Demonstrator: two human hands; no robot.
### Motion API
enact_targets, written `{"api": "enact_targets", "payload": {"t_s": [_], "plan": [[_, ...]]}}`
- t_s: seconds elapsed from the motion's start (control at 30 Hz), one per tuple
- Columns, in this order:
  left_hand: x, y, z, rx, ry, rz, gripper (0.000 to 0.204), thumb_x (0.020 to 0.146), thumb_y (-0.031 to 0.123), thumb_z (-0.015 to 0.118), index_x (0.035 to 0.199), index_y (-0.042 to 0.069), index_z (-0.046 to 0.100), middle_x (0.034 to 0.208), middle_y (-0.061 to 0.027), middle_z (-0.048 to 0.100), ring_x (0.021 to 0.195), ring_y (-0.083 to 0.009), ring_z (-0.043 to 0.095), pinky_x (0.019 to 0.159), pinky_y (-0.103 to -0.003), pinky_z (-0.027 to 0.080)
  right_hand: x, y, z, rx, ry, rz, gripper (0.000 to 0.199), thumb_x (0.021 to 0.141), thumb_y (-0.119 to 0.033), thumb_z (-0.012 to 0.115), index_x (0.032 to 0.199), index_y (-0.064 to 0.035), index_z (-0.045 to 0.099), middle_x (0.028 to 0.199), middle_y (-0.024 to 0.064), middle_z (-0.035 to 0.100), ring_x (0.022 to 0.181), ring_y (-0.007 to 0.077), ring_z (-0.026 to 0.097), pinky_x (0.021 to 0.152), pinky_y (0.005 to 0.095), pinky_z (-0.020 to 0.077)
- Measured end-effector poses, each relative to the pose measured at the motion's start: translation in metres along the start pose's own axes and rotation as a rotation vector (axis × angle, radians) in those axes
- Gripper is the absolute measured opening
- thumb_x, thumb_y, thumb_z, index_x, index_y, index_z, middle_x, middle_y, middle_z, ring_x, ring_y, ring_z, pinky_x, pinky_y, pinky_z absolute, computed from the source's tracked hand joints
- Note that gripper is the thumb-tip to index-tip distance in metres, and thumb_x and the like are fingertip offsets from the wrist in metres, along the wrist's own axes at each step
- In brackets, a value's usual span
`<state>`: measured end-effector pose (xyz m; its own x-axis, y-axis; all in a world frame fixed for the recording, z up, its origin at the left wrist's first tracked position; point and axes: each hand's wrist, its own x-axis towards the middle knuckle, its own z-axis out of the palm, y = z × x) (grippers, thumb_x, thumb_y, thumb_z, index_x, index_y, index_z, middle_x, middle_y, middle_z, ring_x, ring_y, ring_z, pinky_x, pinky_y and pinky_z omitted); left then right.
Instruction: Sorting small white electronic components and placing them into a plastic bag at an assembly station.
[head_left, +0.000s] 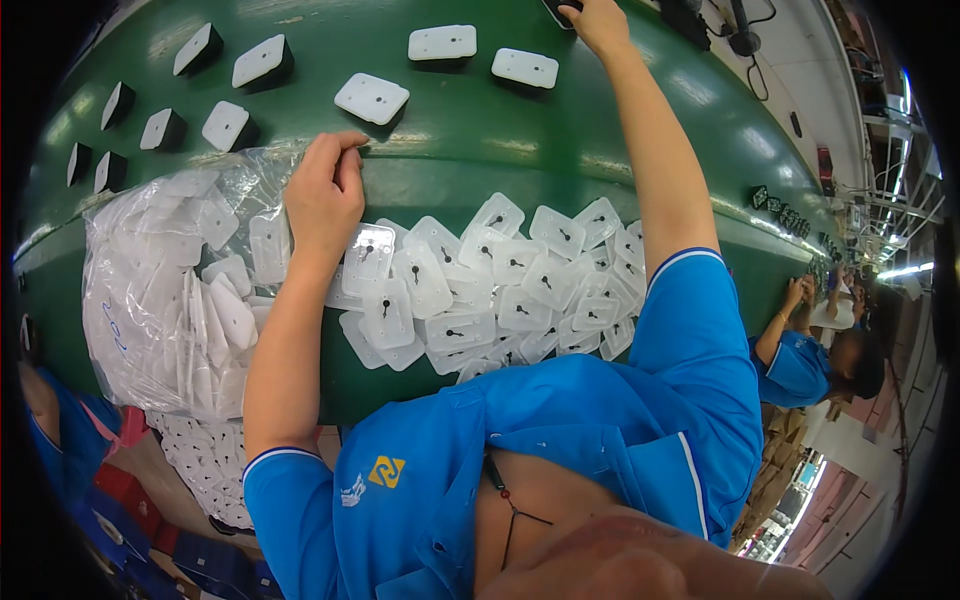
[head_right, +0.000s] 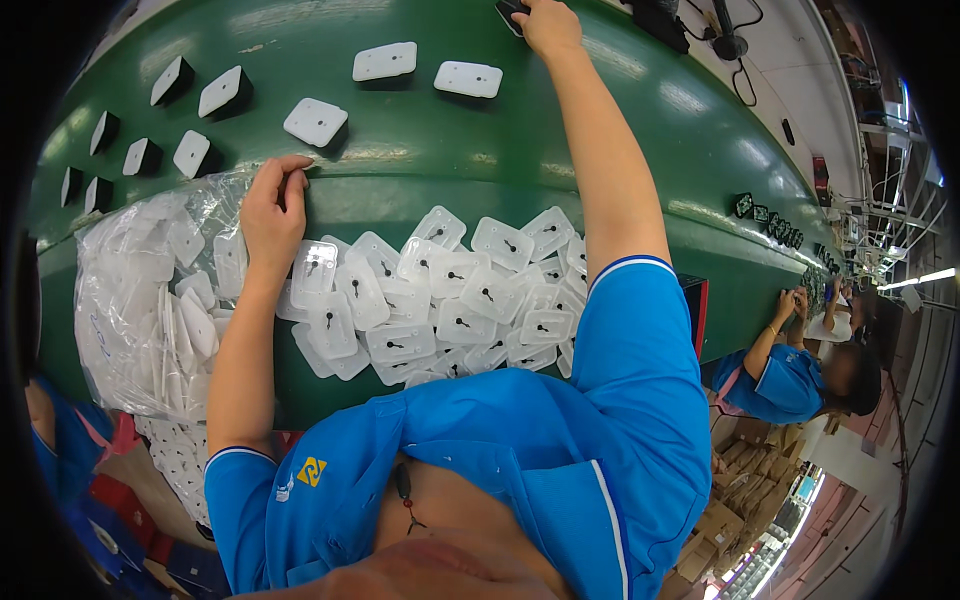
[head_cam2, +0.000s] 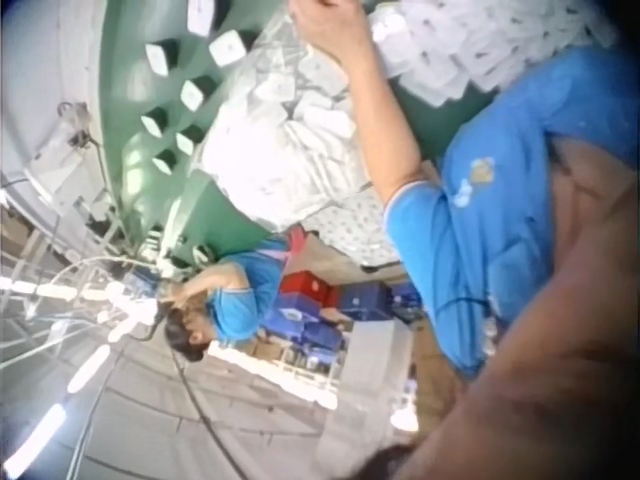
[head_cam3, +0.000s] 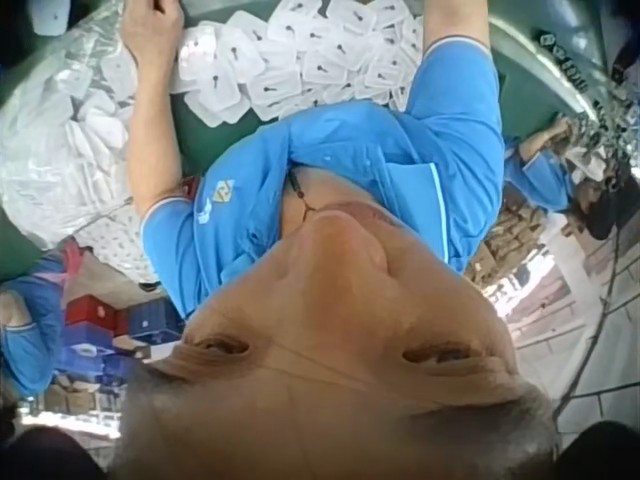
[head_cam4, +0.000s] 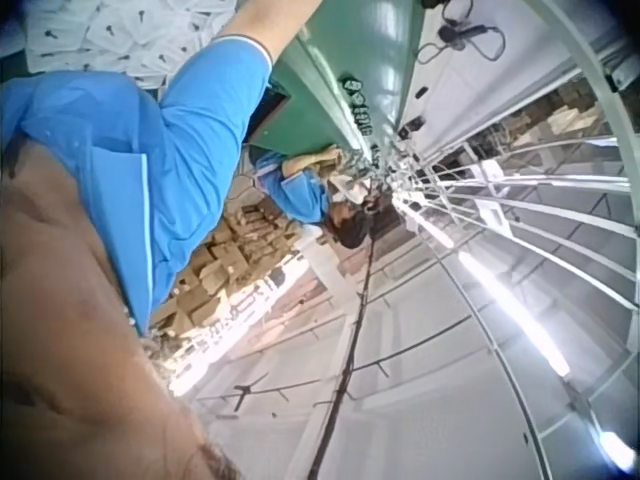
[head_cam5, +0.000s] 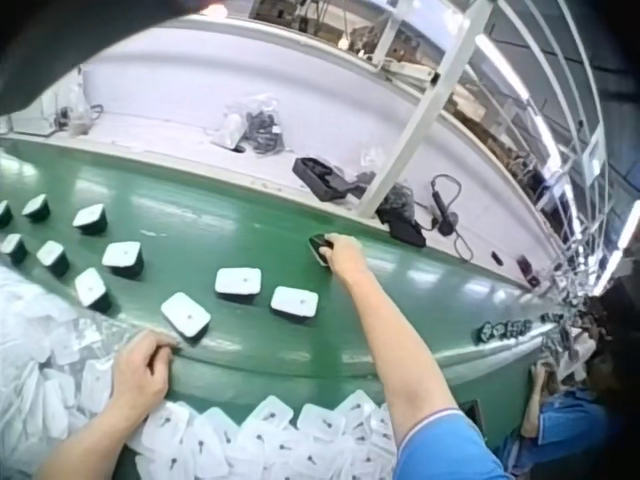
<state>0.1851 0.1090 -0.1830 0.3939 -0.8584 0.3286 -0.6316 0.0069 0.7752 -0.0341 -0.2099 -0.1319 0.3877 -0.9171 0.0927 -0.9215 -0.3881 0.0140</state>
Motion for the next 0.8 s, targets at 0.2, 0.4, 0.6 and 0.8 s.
{"api": "enact_targets", "payload": {"t_s": [0.2, 0.4, 0.6, 0.8], "plan": [[0.001, -0.001, 0.003, -0.004, -0.005, 0.024, 0.017, 0.080, 0.000, 0.053, 0.091, 0.008, 0.062, 0.080, -0.0014, 0.061, 0.063, -0.0167, 0.053, 0.059, -0.026, 0.042, 0.032, 0.026, 0.051, -0.114, -0.041, -0.013, 0.021, 0.079, -0.023, 0.061, 0.087, -0.0036, 0.065, 0.085, 0.0190, 0.066, 0.081, 0.0355, 0.062, 0.074, 0.0420, 0.0480], [0.000, 0.000, 0.002, -0.009, -0.004, 0.025, 0.018, 0.082, -0.001, 0.051, 0.093, 0.006, 0.063, 0.076, -0.0008, 0.058, 0.064, -0.0120, 0.050, 0.059, -0.022, 0.039, 0.043, 0.023, 0.074, -0.061, -0.087, 0.047, 0.027, 0.082, -0.026, 0.059, 0.092, -0.0008, 0.059, 0.080, 0.0229, 0.063, 0.078, 0.0369, 0.062, 0.071, 0.0436, 0.0482], [0.004, 0.001, 0.002, 0.007, 0.017, 0.030, 0.016, 0.080, 0.000, 0.053, 0.091, 0.008, 0.062, 0.080, -0.0017, 0.061, 0.062, -0.0174, 0.052, 0.059, -0.026, 0.042, 0.006, -0.006, 0.065, -0.080, 0.363, 0.040, 0.049, 0.081, -0.036, 0.063, 0.107, 0.0025, 0.049, 0.095, 0.0275, 0.057, 0.084, 0.0410, 0.059, 0.073, 0.0453, 0.0482], [-0.001, 0.002, 0.000, 0.009, 0.003, 0.013, 0.015, 0.080, 0.000, 0.053, 0.090, 0.008, 0.062, 0.080, -0.0019, 0.060, 0.062, -0.0176, 0.052, 0.059, -0.027, 0.042, 0.023, 0.018, 0.048, 0.151, 0.047, 0.193, 0.065, 0.075, -0.048, 0.068, 0.112, 0.0008, 0.045, 0.111, 0.0296, 0.049, 0.097, 0.0423, 0.055, 0.080, 0.0495, 0.0459]]}}
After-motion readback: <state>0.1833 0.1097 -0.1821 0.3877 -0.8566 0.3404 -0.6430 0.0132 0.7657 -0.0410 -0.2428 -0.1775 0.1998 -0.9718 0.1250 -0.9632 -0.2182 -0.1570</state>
